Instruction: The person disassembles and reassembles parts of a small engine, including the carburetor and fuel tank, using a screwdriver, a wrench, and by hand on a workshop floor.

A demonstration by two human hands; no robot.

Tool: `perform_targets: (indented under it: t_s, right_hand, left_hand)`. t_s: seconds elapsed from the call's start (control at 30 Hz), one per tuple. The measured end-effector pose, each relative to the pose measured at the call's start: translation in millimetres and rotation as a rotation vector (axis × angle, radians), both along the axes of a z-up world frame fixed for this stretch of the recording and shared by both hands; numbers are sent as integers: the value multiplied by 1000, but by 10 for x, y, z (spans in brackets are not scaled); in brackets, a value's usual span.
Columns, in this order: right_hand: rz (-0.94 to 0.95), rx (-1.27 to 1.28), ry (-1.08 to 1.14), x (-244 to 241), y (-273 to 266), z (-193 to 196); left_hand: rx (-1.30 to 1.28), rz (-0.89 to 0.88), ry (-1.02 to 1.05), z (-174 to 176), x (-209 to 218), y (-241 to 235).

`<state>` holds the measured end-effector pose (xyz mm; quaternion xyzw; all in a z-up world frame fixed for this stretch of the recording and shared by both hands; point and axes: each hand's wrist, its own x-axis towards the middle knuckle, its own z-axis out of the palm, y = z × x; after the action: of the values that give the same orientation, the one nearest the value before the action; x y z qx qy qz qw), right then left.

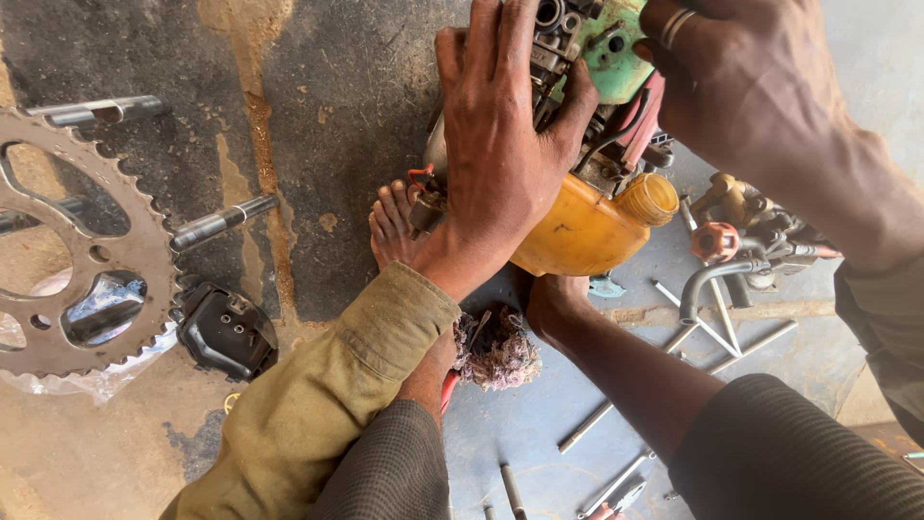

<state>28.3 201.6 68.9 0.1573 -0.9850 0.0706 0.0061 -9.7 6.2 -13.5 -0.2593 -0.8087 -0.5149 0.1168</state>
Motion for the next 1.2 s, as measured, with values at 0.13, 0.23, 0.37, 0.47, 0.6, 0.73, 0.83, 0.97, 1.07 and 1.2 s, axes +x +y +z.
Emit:
perform_targets:
  t_s: [0.13, 0.23, 0.37, 0.47, 0.6, 0.73, 0.83, 0.97, 1.07, 1.2]
  right_hand:
    - [10, -12, -1, -18, 52, -36]
    - [24, 21, 21, -11, 101, -52]
    - [75, -89, 47, 28, 133, -66]
    - [18, -88, 46, 59, 106, -82]
    - [-36, 3, 83, 80, 49, -92]
    - [-39, 36, 44, 63, 37, -73]
    - [-42, -34, 21, 64, 45, -51]
    - [4, -29, 55, 77, 43, -46]
    - [2, 29, 98, 78, 33, -44]
    - [-61, -127, 46, 89, 37, -53]
  left_hand:
    - [0, -16, -50, -6, 3, -5]
    - [-7, -37, -84, 1, -3, -21]
    - [6, -41, -60, 12, 10, -36]
    - [18, -33, -42, 16, 21, -42]
    - [3, -38, -70, 26, 20, -52]
    - [-14, -34, -54, 44, 17, -50]
    - [-14, -39, -51, 54, 31, -55]
    - [-20, -45, -46, 48, 52, -71]
    - [-11, -56, -65, 42, 52, -63]
    - [-18, -45, -25, 50, 21, -46]
